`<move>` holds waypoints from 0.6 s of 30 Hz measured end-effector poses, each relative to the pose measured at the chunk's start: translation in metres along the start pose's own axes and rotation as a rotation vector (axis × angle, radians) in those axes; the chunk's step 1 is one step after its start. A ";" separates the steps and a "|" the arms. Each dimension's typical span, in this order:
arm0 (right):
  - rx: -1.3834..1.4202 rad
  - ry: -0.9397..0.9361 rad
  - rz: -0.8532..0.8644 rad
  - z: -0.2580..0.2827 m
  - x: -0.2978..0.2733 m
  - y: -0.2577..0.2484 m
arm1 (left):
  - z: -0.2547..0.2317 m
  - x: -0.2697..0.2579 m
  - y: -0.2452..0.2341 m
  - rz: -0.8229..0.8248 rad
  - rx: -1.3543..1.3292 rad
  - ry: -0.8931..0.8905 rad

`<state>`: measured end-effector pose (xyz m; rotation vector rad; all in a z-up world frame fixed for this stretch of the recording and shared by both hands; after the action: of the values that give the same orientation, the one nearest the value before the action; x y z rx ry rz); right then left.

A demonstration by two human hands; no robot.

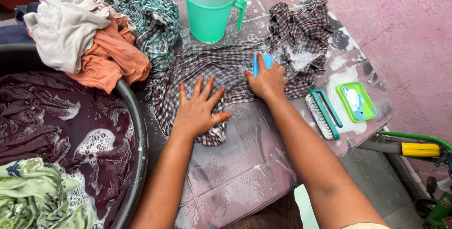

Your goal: The person washes a checkered shirt by hand, scrubbing it with a brush and soap on a tabletop.

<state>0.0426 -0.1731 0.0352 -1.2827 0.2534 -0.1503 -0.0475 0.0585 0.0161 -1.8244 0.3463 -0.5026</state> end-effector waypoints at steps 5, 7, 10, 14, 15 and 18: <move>-0.067 -0.256 0.240 -0.001 0.035 -0.031 | -0.017 -0.064 -0.027 0.094 -0.009 -0.060; -0.115 -0.191 0.215 0.006 0.018 -0.033 | -0.019 -0.087 -0.033 0.106 0.002 -0.066; -0.041 -0.195 0.165 0.029 -0.038 -0.021 | -0.020 -0.117 -0.036 0.179 0.066 -0.135; 0.005 -0.667 -0.126 0.086 -0.203 0.033 | -0.014 -0.133 -0.030 0.090 -0.057 -0.223; -0.002 -0.660 -0.131 0.083 -0.205 0.031 | -0.011 -0.133 -0.027 0.091 -0.048 -0.244; -0.015 -0.633 -0.169 0.064 -0.190 0.036 | -0.009 -0.137 -0.021 0.034 -0.115 -0.222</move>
<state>-0.1242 -0.0556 0.0367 -1.3026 -0.3968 0.1175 -0.1710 0.1229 0.0160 -1.9604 0.2576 -0.2571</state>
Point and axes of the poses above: each hand's wrist, its own x-axis towards the middle knuckle, its own y-axis out of the palm, z = x × y, the point moved 3 cm from there along x, towards the middle knuckle, and after that the axes turned 6 degrees about y, right-handed, at the moved point
